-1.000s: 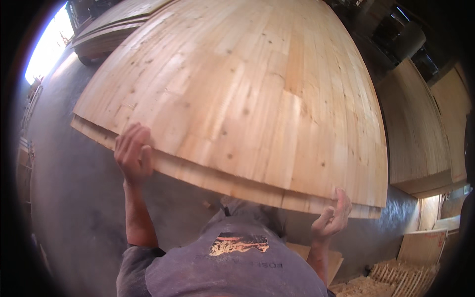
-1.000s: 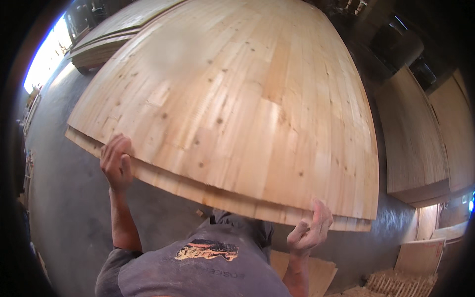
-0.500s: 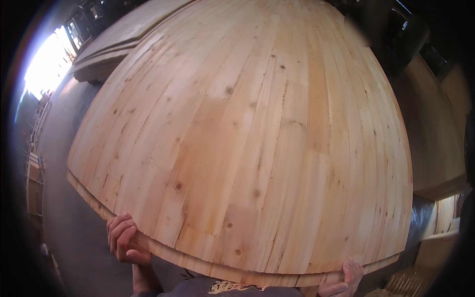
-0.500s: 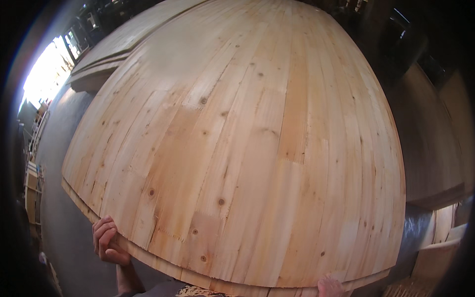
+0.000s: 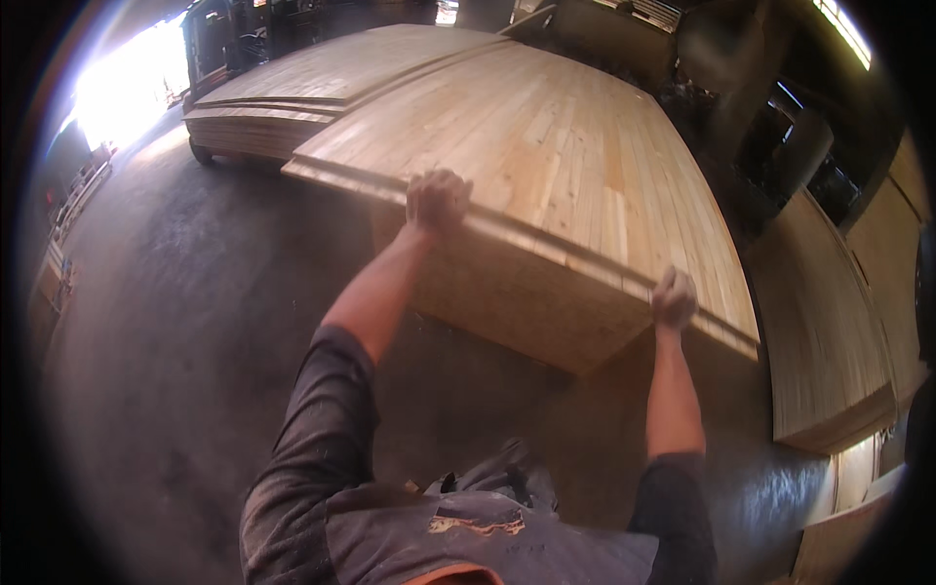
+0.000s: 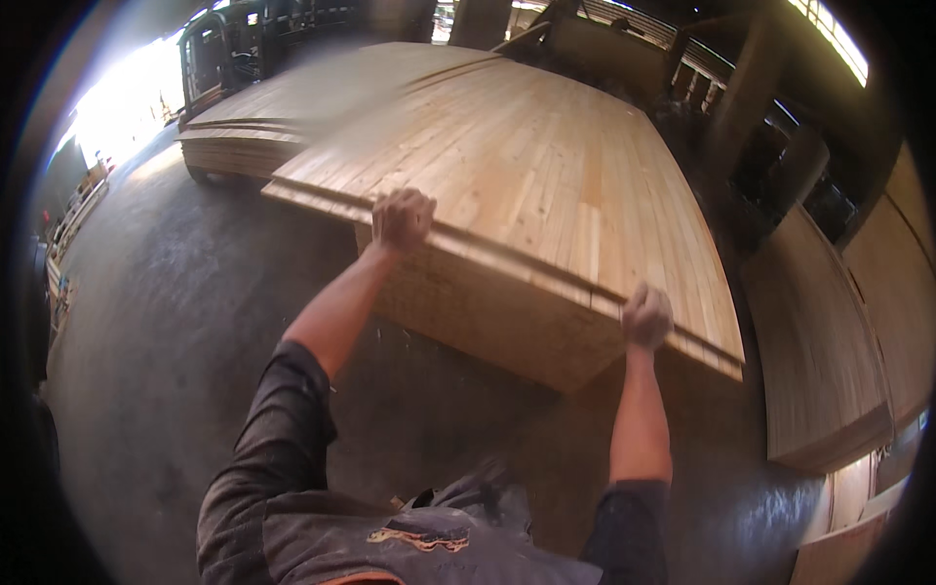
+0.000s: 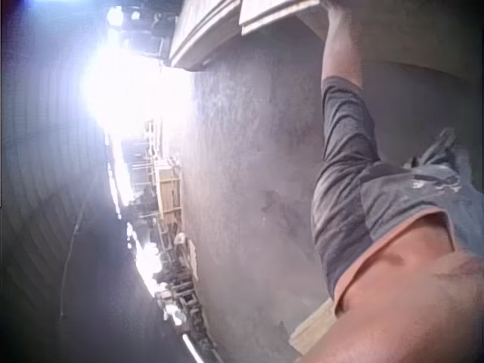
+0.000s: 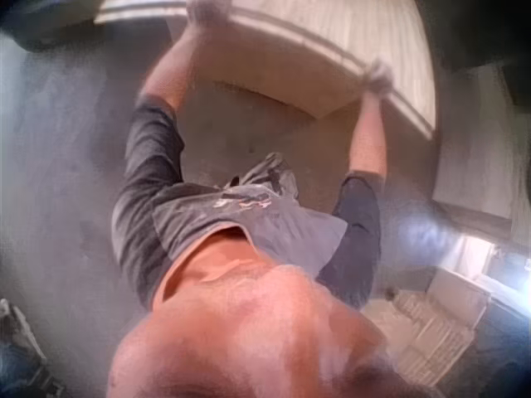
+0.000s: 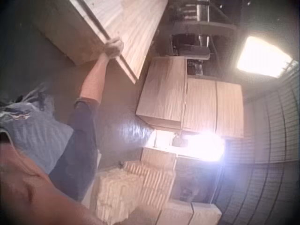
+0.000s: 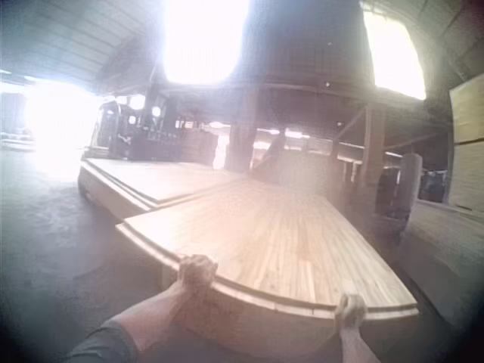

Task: The person applies glue from a bottle along the edges of stacked wooden panels, then inserts thin wooden sticks into the seams to reinforce the joints. They repeat this process across multiple seams and then lift and reposition the panels to align them.

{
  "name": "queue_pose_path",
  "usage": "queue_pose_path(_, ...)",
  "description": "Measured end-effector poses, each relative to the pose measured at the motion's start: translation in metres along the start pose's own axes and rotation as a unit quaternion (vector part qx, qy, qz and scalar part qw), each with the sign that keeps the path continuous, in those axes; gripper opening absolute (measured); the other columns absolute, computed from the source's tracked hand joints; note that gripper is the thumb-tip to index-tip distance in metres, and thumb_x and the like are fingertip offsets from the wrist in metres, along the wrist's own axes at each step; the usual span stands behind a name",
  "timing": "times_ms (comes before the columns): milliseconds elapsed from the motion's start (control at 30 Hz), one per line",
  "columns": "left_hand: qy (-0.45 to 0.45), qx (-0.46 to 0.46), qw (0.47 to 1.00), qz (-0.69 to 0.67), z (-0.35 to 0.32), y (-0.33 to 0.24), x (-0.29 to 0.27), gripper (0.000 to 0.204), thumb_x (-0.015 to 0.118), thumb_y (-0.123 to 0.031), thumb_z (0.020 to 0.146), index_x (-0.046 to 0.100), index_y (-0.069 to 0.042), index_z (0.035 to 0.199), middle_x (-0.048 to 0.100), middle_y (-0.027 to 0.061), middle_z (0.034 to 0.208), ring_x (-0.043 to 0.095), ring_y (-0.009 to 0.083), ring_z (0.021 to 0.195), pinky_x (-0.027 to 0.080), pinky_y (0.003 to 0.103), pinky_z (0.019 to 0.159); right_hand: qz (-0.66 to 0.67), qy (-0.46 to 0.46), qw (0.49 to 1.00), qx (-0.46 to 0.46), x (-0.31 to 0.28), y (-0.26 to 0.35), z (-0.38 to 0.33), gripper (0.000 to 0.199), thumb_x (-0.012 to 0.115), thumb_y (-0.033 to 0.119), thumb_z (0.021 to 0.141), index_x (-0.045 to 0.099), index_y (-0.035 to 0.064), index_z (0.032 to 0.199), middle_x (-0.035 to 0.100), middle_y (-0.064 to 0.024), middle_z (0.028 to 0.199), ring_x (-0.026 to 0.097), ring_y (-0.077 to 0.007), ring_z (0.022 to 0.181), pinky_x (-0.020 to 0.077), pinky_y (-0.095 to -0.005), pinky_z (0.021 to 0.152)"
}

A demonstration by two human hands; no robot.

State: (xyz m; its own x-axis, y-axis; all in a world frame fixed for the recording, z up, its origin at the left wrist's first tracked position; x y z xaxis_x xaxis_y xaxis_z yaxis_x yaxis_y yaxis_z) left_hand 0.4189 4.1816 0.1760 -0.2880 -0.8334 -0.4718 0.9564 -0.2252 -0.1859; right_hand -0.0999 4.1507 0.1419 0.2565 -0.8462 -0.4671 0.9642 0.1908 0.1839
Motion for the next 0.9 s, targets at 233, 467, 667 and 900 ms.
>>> queue_pose_path(233,-0.036,0.069,0.997,0.006,0.015,0.016,0.019,0.028,0.063,-0.022,0.105,0.072,-0.010,0.081,0.075,0.0091,0.087,0.074,0.0328,0.086,0.055,0.048,0.077,0.009,-0.018,0.999,-0.044,0.012,0.006,0.014,0.032,0.060,0.026,0.110,0.074,0.0088,0.086,0.077,-0.0115,0.088,0.074,-0.0364,0.088,0.0567,-0.0518,0.083)
queue_pose_path(467,-0.065,0.115,0.991,0.028,0.023,0.021,0.057,0.028,0.065,-0.018,0.100,0.062,-0.010,0.074,0.062,0.0090,0.069,0.065,0.0334,0.064,0.049,0.047,0.063,0.050,0.007,0.999,0.018,0.034,-0.006,0.033,0.050,0.058,0.035,0.112,0.076,0.0040,0.077,0.078,-0.0195,0.084,0.075,-0.0420,0.080,0.0585,-0.0508,0.075)
queue_pose_path(667,-0.036,-0.010,0.999,-0.040,0.019,0.034,0.092,0.045,0.067,-0.031,0.106,0.065,-0.004,0.070,0.072,0.0142,0.077,0.069,0.0421,0.071,0.054,0.051,0.072,-0.016,0.090,0.993,0.071,0.060,-0.020,0.036,0.056,0.058,0.046,0.112,0.083,0.0052,0.083,0.081,-0.0211,0.098,0.078,-0.0433,0.088,0.0604,-0.0542,0.082)
queue_pose_path(900,-0.039,-0.022,0.999,-0.031,0.015,0.022,0.084,0.043,0.066,-0.034,0.106,0.069,-0.005,0.074,0.073,0.0130,0.082,0.071,0.0404,0.076,0.056,0.050,0.074,0.013,0.076,0.996,0.038,0.047,-0.027,0.022,0.055,0.058,0.048,0.113,0.083,0.0055,0.088,0.081,-0.0210,0.103,0.077,-0.0436,0.092,0.0610,-0.0539,0.084)
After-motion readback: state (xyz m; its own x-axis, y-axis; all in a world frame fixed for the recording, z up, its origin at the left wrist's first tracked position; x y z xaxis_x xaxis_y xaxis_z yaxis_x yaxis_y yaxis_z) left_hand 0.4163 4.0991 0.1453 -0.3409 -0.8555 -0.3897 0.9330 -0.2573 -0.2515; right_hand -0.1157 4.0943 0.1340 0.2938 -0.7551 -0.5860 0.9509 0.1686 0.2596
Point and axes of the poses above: each hand's wrist, its own z-axis towards the middle knuckle, its own x-axis out of the palm, y = z × x, the point moved 2 cm from there along z, towards the middle knuckle
